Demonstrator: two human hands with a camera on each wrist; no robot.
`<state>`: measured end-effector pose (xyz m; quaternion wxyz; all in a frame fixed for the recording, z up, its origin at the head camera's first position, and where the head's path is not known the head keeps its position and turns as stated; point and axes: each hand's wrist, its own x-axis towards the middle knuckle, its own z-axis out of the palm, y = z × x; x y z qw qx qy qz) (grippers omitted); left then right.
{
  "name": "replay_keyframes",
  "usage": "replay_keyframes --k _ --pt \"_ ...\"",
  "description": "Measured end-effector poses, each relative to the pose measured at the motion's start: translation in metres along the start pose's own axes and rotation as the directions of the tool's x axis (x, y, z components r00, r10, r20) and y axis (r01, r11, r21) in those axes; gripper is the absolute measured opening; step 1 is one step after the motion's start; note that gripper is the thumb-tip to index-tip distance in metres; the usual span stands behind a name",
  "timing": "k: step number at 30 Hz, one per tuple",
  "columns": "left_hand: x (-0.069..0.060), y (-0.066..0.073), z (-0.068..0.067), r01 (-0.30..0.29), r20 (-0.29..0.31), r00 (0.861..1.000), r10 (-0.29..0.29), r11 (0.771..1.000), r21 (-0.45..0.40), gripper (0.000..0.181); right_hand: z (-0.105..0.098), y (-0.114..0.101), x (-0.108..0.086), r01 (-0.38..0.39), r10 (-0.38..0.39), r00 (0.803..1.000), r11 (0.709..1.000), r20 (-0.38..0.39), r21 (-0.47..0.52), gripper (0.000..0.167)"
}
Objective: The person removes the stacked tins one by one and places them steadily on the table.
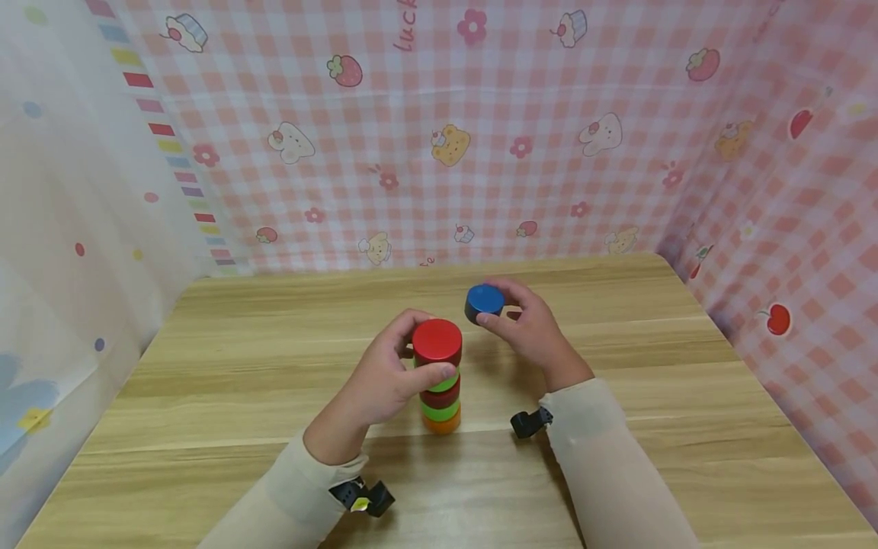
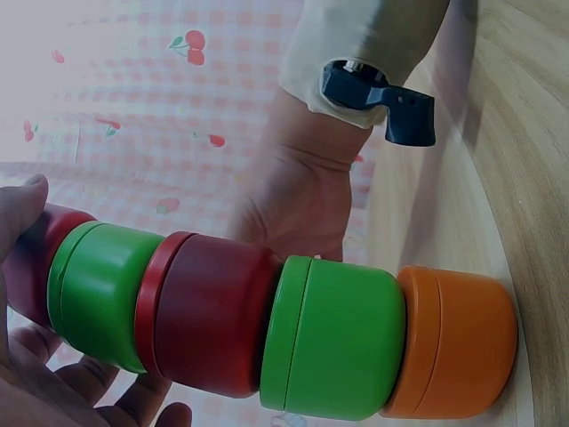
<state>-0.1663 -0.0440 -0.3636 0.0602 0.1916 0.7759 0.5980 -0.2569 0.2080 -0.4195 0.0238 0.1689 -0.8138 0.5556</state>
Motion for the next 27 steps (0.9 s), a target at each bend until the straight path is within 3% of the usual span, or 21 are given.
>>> replay_keyframes --k 18,27 --pt "-0.001 0.001 -0.001 0.013 0.004 1.0 -0.013 1.0 0.001 0.047 0.003 0.023 0.002 -0.111 0.114 0.988 0.993 0.105 -0.034 0.059" --pt "0.001 -0.001 -0.001 0.004 0.006 1.0 -0.004 1.0 -0.004 0.047 0.005 0.027 0.001 -0.111 0.115 0.986 0.993 0.121 -0.04 0.058"
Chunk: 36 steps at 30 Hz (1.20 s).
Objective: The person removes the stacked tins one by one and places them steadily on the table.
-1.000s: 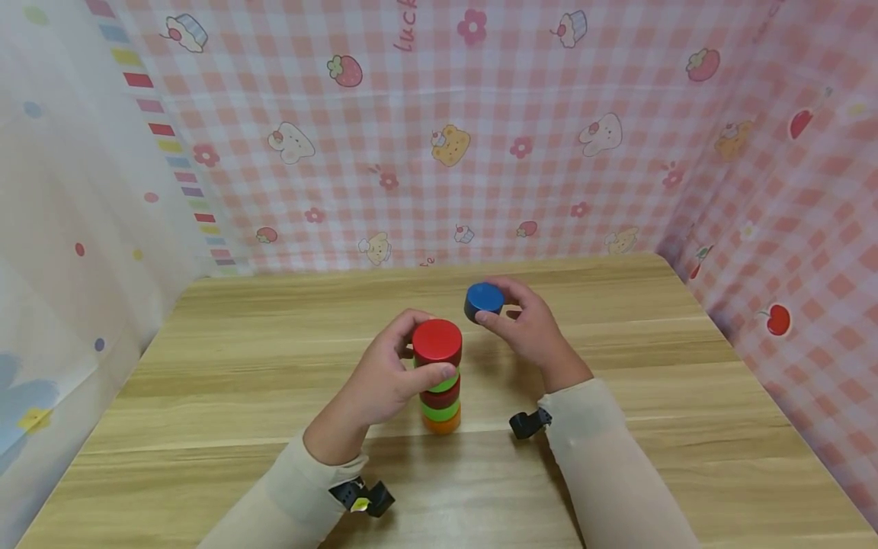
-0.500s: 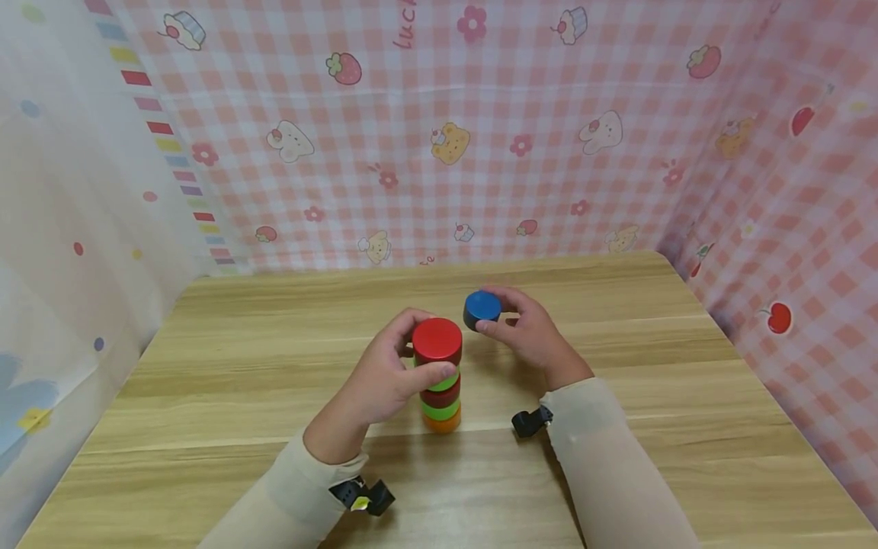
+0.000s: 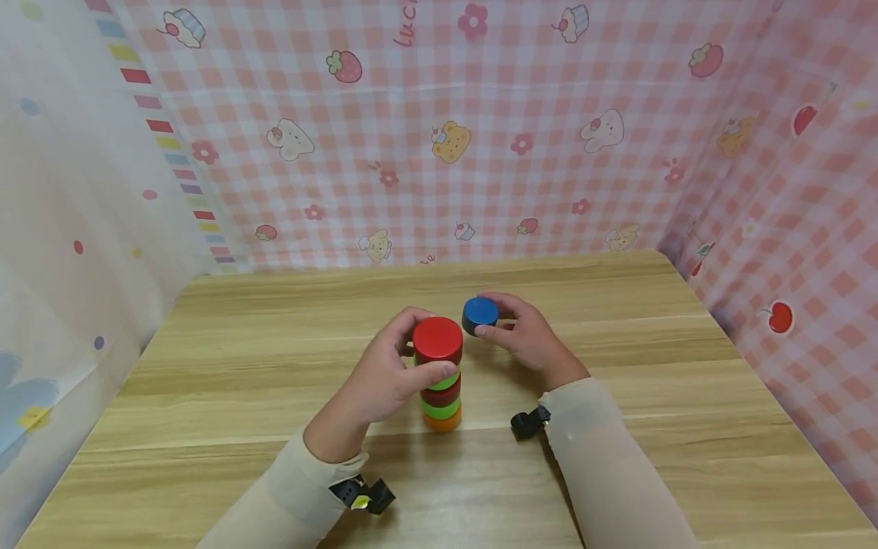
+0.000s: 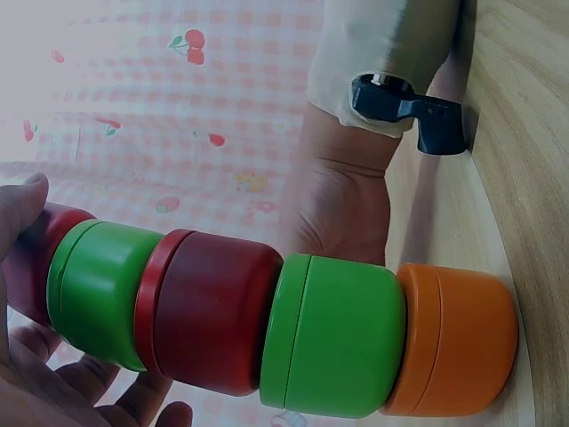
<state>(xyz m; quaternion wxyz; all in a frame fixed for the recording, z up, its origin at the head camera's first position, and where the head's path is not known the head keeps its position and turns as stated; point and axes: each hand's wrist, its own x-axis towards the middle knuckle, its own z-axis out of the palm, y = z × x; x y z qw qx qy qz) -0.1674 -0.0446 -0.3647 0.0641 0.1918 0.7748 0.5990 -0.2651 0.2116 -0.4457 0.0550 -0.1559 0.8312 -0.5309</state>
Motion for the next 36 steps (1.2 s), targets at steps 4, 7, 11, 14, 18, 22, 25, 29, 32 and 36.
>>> replay_keyframes --k 4,7,11,14,18,22,25,29,32,36 --pt "0.001 -0.001 0.0 -0.002 0.001 1.0 0.002 1.0 0.001 0.046 -0.001 0.001 0.0 -0.005 0.005 1.0 1.0 0.002 0.002 0.058" --pt "0.001 -0.001 0.0 -0.002 0.0 1.0 0.002 1.0 0.003 0.046 -0.001 0.002 0.0 -0.012 0.012 1.0 1.0 0.016 0.008 0.059" --pt "0.0 -0.001 0.0 -0.005 -0.002 1.0 0.005 1.0 0.003 0.046 0.0 0.004 -0.001 -0.031 0.031 0.999 1.0 0.036 0.003 0.06" --pt "0.0 -0.001 0.0 -0.009 0.0 1.0 0.009 1.0 -0.001 0.047 0.0 0.005 -0.001 -0.05 0.051 0.998 0.999 0.041 -0.02 0.06" --pt "0.0 -0.001 0.0 -0.011 0.002 1.0 0.011 1.0 -0.007 0.047 0.001 0.007 -0.001 -0.068 0.069 0.997 0.997 0.043 -0.037 0.061" --pt "-0.001 0.0 0.0 -0.011 0.003 1.0 0.011 1.0 -0.007 0.046 0.002 0.01 0.0 -0.07 0.072 0.996 0.997 0.047 -0.035 0.06" --pt "-0.001 0.0 0.0 -0.011 0.001 1.0 0.011 1.0 -0.006 0.046 0.002 0.011 0.001 -0.077 0.079 0.996 0.996 0.05 -0.04 0.06" --pt "0.0 -0.001 0.0 -0.015 0.002 1.0 0.015 1.0 -0.006 0.046 0.002 0.011 0.002 -0.097 0.098 0.993 0.995 0.059 -0.025 0.061" --pt "0.0 -0.002 0.0 -0.017 0.004 1.0 0.017 1.0 -0.008 0.046 0.003 0.013 0.002 -0.1 0.1 0.993 0.995 0.067 -0.01 0.062" --pt "0.0 -0.001 0.0 -0.02 0.006 1.0 0.02 1.0 -0.013 0.046 0.003 0.014 0.003 -0.11 0.11 0.991 0.994 0.077 -0.006 0.063"
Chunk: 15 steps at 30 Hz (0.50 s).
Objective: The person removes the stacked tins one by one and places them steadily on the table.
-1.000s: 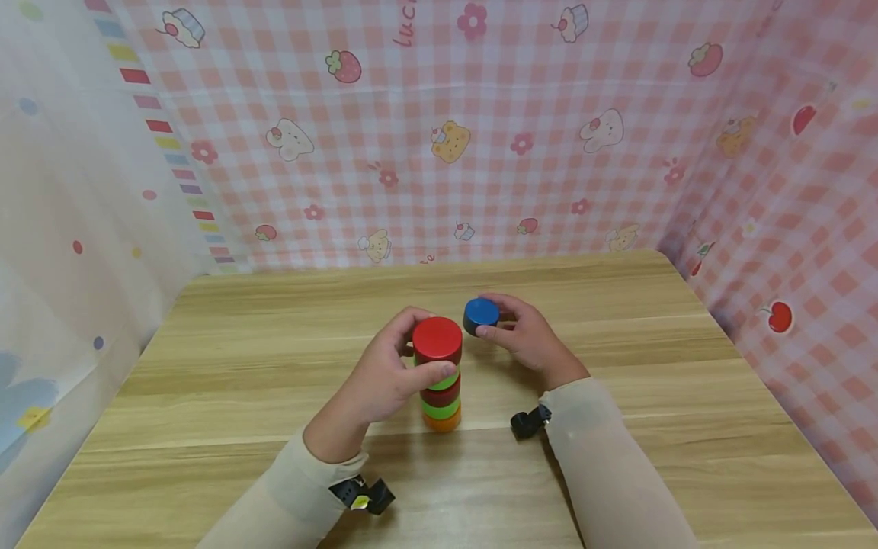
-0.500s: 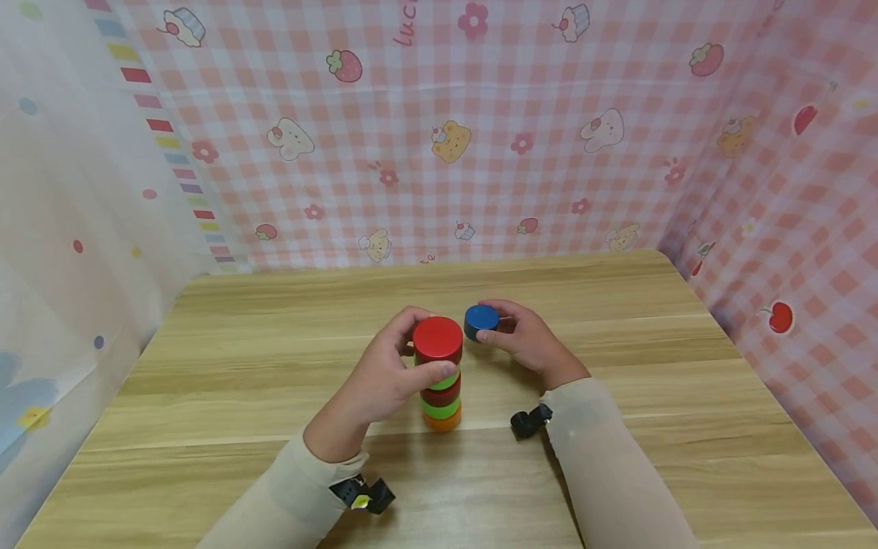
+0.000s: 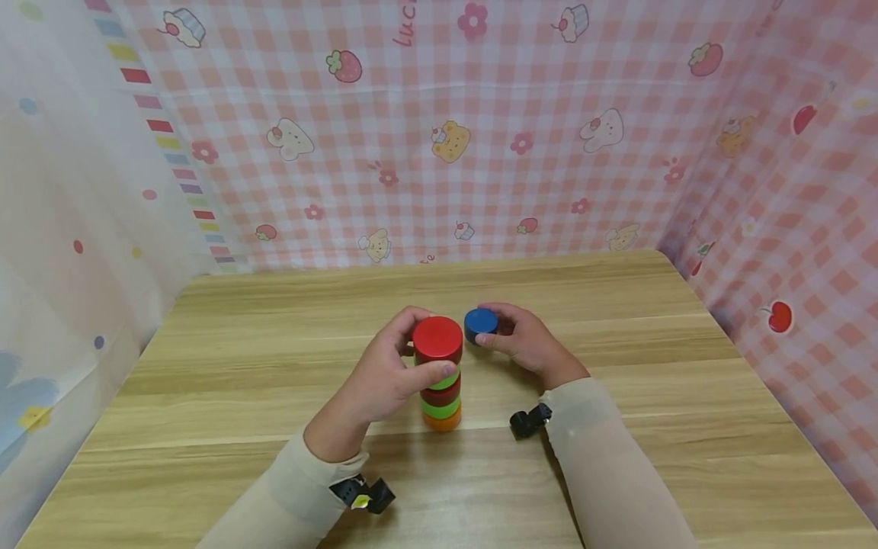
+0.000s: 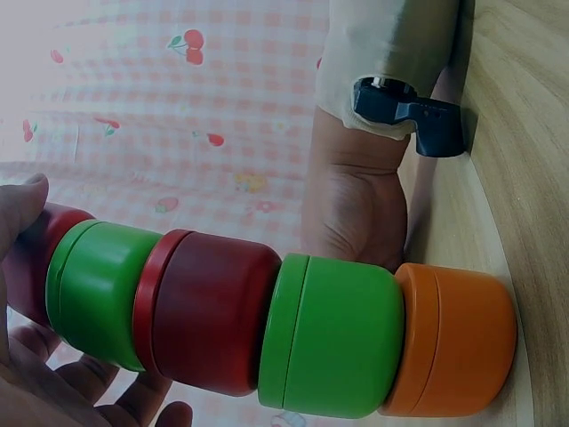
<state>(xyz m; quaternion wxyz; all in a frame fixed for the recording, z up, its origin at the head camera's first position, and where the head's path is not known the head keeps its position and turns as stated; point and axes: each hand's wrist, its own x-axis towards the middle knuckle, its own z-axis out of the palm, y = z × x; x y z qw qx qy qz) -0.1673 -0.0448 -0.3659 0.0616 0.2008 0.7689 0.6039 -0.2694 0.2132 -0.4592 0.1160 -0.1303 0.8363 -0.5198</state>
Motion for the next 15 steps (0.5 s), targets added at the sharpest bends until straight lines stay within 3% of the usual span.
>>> replay_keyframes --k 15 --pt "0.0001 -0.0006 0.0006 0.0 -0.002 1.0 0.0 1.0 0.001 0.045 0.002 -0.0014 0.0004 -0.016 0.016 1.0 0.999 0.002 -0.041 0.069"
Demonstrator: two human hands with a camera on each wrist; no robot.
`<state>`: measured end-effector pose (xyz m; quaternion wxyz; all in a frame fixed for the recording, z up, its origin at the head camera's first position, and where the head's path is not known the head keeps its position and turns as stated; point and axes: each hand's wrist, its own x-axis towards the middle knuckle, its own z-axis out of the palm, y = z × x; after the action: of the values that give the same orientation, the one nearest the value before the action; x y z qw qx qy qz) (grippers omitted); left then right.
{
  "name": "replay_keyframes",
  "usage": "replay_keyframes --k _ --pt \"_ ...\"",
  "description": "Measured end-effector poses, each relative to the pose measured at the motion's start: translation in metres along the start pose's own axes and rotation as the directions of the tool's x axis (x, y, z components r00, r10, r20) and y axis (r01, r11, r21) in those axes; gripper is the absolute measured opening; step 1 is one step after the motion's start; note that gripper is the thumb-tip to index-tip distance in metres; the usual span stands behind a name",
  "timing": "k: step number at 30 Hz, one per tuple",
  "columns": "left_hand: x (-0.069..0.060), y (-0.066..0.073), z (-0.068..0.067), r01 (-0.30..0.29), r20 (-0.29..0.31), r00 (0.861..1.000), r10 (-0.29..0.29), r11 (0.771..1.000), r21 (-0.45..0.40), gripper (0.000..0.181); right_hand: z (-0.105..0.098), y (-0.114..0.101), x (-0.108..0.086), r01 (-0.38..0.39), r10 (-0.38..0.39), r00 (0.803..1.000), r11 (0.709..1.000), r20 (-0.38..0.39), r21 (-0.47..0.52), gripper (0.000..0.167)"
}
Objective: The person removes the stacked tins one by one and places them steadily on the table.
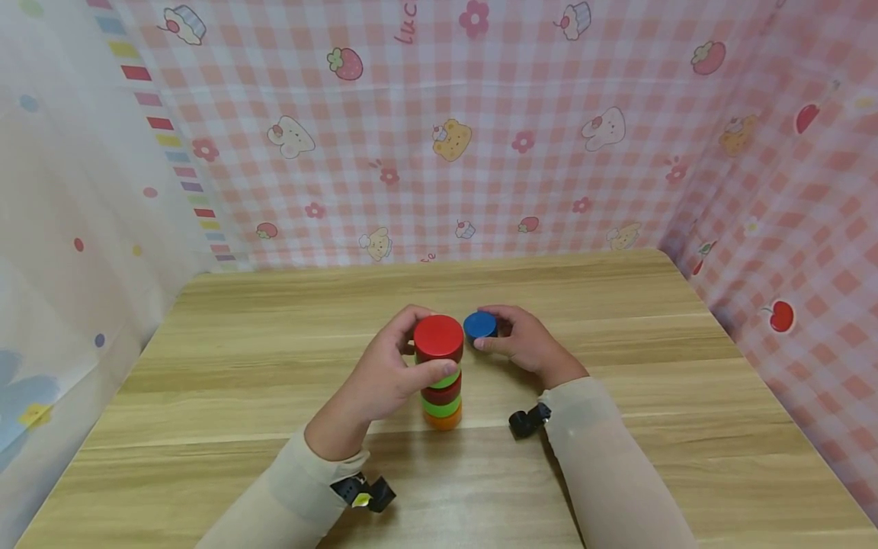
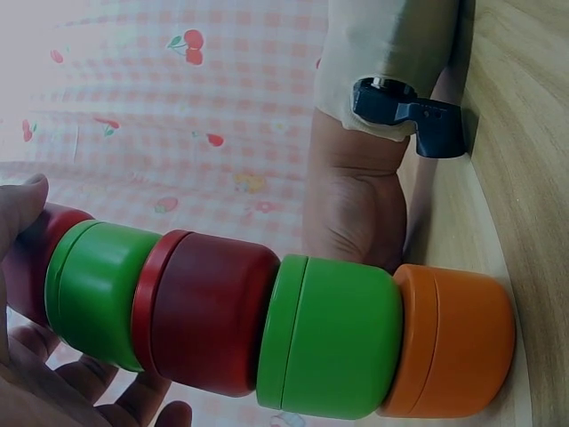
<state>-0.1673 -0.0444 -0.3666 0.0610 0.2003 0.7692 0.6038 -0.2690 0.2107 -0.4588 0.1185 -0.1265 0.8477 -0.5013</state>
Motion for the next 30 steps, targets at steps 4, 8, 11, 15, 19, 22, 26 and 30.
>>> replay_keyframes --k 4,8,11,15,19,22,26,30 --pt "0.0006 -0.0002 0.0003 -0.002 -0.003 1.0 0.002 1.0 -0.001 0.044 -0.0006 -0.0011 0.0007 0.009 -0.009 1.0 1.0 0.01 -0.008 0.066" --pt "0.001 -0.0001 0.0005 -0.004 -0.005 1.0 0.004 1.0 -0.001 0.044 -0.0011 -0.0003 0.001 0.02 -0.02 1.0 0.999 0.013 -0.033 0.064" --pt "0.0009 0.0001 0.0004 -0.006 -0.004 1.0 0.006 1.0 -0.001 0.044 -0.0012 -0.0005 0.0007 0.022 -0.021 1.0 0.999 0.009 -0.045 0.062" --pt "0.0007 0.0004 0.0001 -0.006 -0.002 1.0 0.006 1.0 -0.003 0.044 -0.0015 -0.0016 -0.0001 -0.002 0.002 1.0 0.999 0.001 -0.042 0.06" --pt "0.0009 0.0007 0.0 -0.003 -0.002 1.0 0.003 1.0 -0.006 0.044 -0.0013 -0.0013 0.0 -0.021 0.021 1.0 0.999 -0.003 -0.049 0.061" --pt "0.0009 0.0008 0.0 -0.002 -0.001 1.0 0.002 1.0 -0.005 0.045 -0.0013 -0.0008 0.0002 -0.031 0.03 1.0 0.998 -0.006 -0.055 0.061" --pt "0.0006 0.0005 0.0004 0.003 0.001 1.0 -0.003 1.0 -0.004 0.045 -0.0011 -0.0009 0.0 -0.044 0.043 0.999 0.997 -0.007 -0.062 0.063" --pt "-0.0002 0.0005 0.0009 0.01 -0.004 1.0 -0.01 1.0 -0.006 0.046 -0.0004 -0.0016 -0.0008 -0.045 0.045 0.999 0.997 0.003 -0.057 0.067"
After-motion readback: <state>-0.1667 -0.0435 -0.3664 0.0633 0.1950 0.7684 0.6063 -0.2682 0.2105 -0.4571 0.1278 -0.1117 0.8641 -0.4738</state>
